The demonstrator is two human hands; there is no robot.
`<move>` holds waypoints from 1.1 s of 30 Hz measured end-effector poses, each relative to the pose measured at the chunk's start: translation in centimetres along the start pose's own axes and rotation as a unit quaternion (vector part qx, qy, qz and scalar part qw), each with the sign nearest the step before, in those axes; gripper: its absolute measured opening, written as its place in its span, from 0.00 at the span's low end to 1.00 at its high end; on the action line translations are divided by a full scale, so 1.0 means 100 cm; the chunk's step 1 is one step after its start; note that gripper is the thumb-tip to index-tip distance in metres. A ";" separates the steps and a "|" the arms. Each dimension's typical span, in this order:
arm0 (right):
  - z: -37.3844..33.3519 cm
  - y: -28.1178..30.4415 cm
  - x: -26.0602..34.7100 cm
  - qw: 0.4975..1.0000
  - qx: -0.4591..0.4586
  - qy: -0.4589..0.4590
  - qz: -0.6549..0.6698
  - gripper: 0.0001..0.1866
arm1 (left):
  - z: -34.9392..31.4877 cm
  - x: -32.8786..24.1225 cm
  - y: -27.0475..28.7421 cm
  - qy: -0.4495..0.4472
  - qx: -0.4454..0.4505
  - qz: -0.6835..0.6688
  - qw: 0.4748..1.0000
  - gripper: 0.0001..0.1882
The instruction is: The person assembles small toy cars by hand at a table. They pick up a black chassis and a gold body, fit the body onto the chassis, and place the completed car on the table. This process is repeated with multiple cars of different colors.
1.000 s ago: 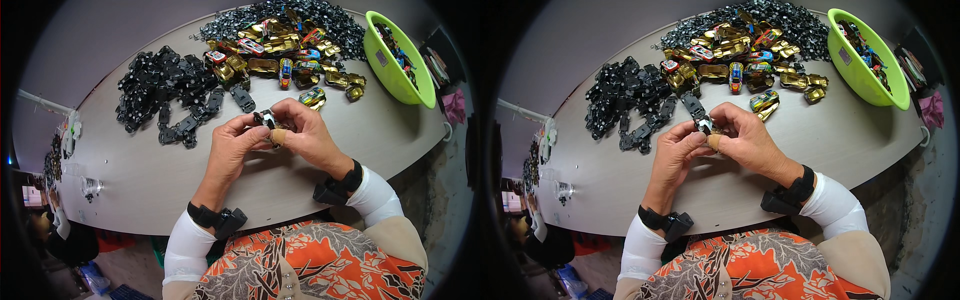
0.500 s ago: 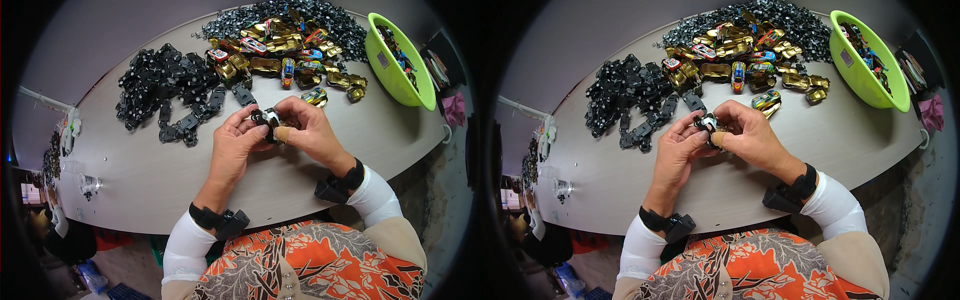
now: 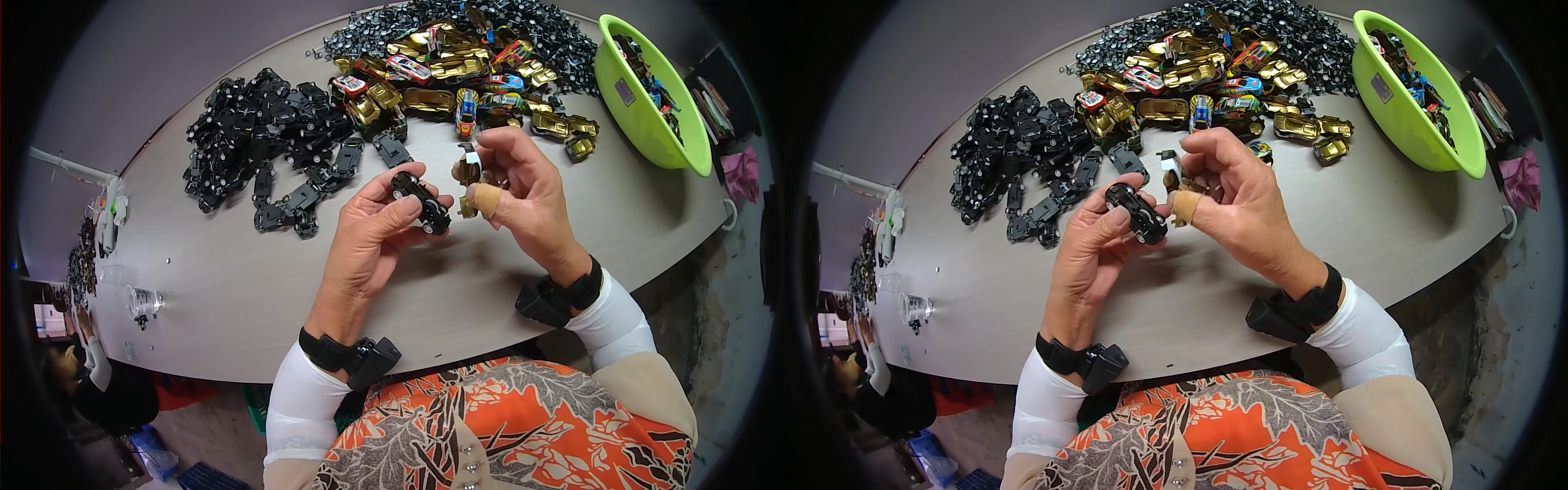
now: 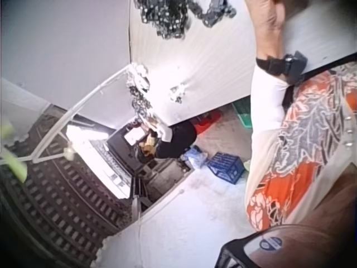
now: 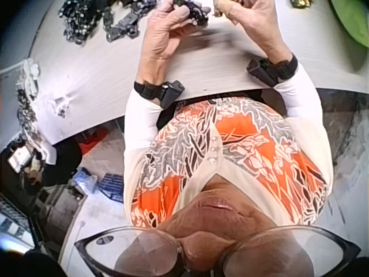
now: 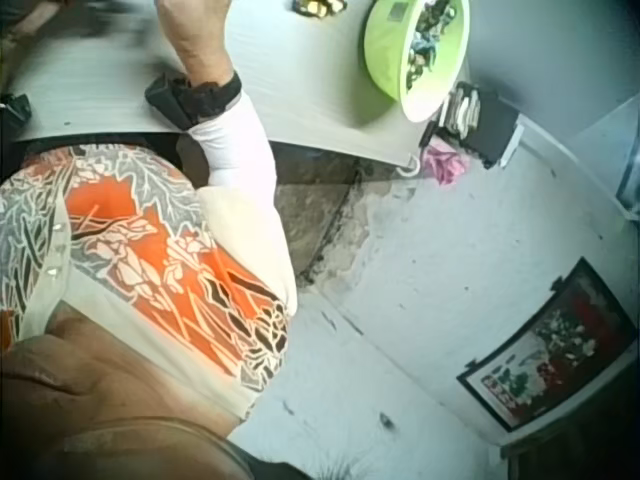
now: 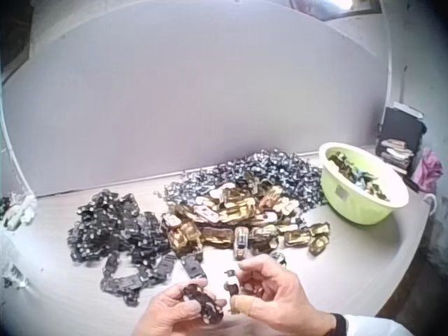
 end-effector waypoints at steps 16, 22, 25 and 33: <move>-0.007 -0.010 -0.002 0.996 0.021 0.039 -0.078 0.21 | -0.004 -0.004 -0.004 -0.026 -0.018 0.015 0.999 0.24; -0.009 -0.012 -0.005 0.994 0.023 0.042 -0.099 0.21 | -0.005 -0.003 -0.004 -0.029 -0.033 0.037 0.998 0.23; -0.009 -0.013 -0.004 0.988 0.026 0.072 -0.134 0.21 | -0.005 -0.002 -0.007 -0.030 -0.036 0.029 0.998 0.23; -0.008 -0.020 0.004 0.973 0.067 0.083 -0.203 0.20 | -0.005 0.000 -0.002 -0.044 -0.043 0.059 0.996 0.22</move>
Point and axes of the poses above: each hand's wrist, its own z-axis towards the middle knuckle, its own y-axis out of the back of the hand, x = y × z, the point moved 9 cm from there along z, towards the middle knuckle, and after that the axes turned 13 degrees about y, right-handed, at the moved point
